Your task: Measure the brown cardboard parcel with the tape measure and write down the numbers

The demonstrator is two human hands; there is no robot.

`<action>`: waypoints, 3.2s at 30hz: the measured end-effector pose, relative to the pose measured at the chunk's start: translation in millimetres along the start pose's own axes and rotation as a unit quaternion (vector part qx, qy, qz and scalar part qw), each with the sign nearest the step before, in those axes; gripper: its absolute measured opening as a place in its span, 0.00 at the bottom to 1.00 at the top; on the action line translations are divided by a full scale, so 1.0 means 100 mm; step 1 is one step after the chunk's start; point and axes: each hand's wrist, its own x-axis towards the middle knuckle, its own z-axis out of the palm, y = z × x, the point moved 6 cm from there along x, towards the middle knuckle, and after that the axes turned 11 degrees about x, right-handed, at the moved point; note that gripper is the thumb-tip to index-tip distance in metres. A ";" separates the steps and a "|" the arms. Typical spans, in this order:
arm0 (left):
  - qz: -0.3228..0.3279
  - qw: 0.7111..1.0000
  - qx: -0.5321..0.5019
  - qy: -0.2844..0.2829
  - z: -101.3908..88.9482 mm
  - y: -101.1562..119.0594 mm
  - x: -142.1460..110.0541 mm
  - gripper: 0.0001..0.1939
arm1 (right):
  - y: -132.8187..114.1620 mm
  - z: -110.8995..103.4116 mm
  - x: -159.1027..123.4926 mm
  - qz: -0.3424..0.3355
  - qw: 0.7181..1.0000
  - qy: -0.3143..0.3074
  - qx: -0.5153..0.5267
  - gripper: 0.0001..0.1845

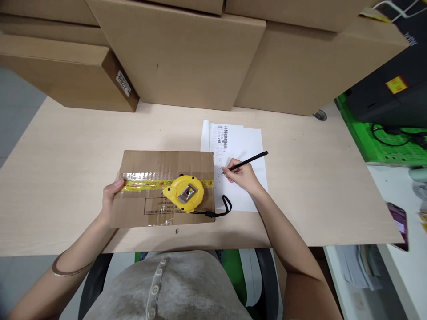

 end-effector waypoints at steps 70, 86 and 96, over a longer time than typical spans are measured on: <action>-0.004 1.000 -0.022 0.000 0.00 0.00 0.01 0.28 | 0.10 0.00 0.02 0.009 0.999 -0.010 -0.046 0.25; 0.024 1.000 -0.009 -0.016 0.00 -0.01 0.06 0.36 | -0.38 -0.13 -0.19 0.047 0.917 -0.003 -0.397 0.35; 0.060 0.997 -0.012 -0.054 0.12 0.00 0.05 0.32 | -1.34 0.87 -0.68 -0.306 0.857 0.023 -0.414 0.41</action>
